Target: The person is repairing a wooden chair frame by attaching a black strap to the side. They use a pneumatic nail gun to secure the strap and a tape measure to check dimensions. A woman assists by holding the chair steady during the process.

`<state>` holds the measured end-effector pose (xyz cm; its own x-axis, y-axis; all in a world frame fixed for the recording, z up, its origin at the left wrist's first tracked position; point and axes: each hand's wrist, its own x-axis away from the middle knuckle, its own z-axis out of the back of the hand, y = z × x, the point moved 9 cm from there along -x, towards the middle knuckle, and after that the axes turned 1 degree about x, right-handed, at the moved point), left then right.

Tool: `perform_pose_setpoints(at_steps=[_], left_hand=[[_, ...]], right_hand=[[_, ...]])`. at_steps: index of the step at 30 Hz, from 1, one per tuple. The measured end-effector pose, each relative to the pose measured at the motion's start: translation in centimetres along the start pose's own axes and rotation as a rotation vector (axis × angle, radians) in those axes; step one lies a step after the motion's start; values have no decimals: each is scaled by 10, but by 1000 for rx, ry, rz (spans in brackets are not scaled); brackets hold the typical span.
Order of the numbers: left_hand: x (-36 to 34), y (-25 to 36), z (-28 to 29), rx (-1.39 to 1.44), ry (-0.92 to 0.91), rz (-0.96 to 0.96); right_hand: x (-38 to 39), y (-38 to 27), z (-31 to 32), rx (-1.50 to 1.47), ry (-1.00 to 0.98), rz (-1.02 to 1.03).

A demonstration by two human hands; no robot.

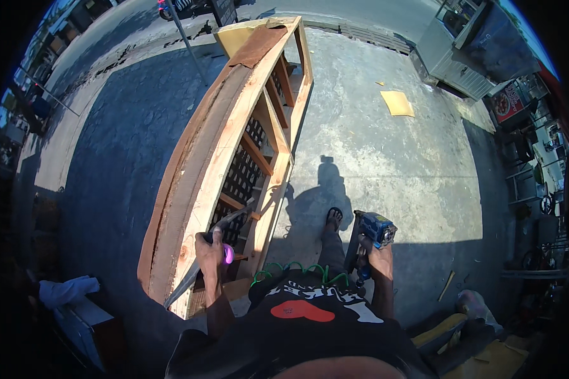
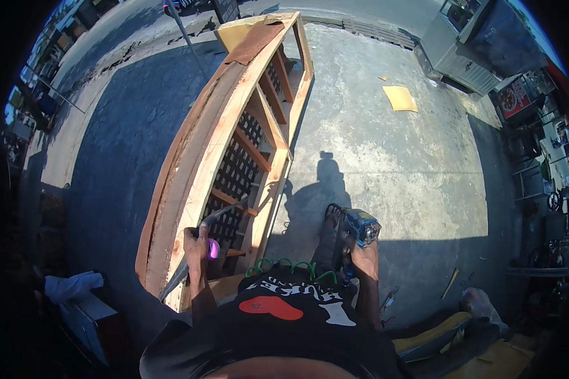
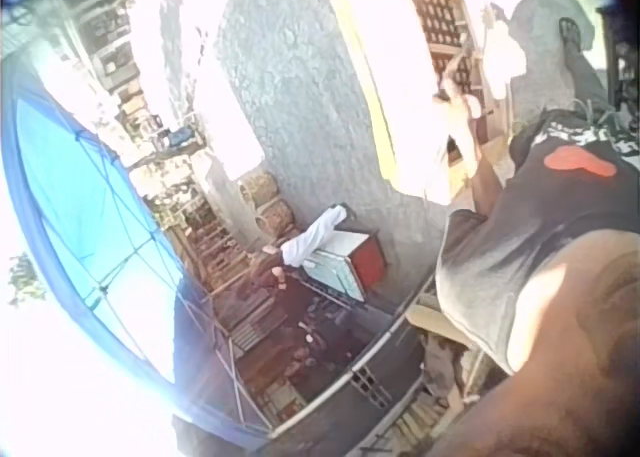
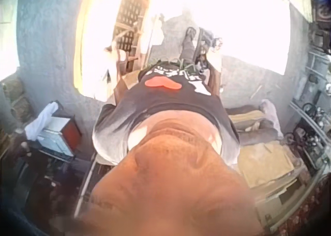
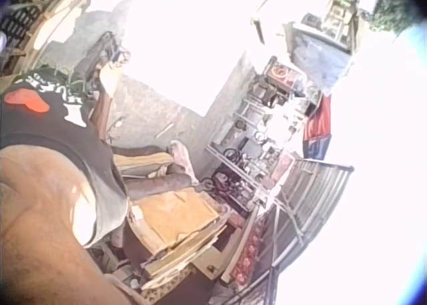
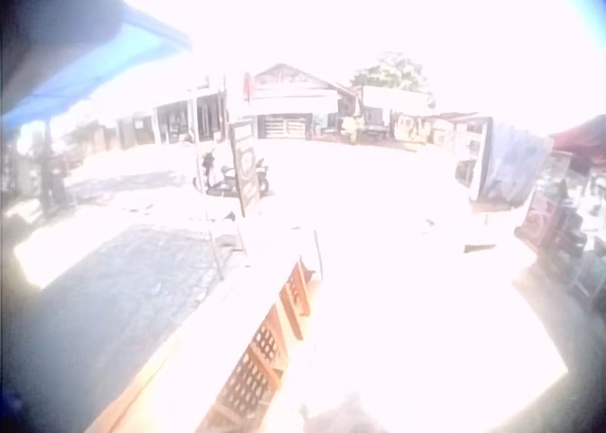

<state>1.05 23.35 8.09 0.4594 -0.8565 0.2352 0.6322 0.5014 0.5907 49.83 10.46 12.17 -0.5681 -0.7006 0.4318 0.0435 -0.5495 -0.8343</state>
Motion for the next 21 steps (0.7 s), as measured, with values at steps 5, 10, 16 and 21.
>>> perform_pose_setpoints(at_steps=[5, 10, 16, 21], left_hand=[[-4, -29, 0, 86, 641, 214], [29, -55, -1, 1063, 1069, 81], [67, -23, -14, 1005, 1582, -64], [15, -6, -83, 1324, 1572, 29]], right_hand=[[-169, -67, 3, -98, -262, 1], [-279, -187, -8, -72, -424, 59], [-395, -265, -97, -32, -668, 122], [-485, -301, -163, 135, -811, 142]])
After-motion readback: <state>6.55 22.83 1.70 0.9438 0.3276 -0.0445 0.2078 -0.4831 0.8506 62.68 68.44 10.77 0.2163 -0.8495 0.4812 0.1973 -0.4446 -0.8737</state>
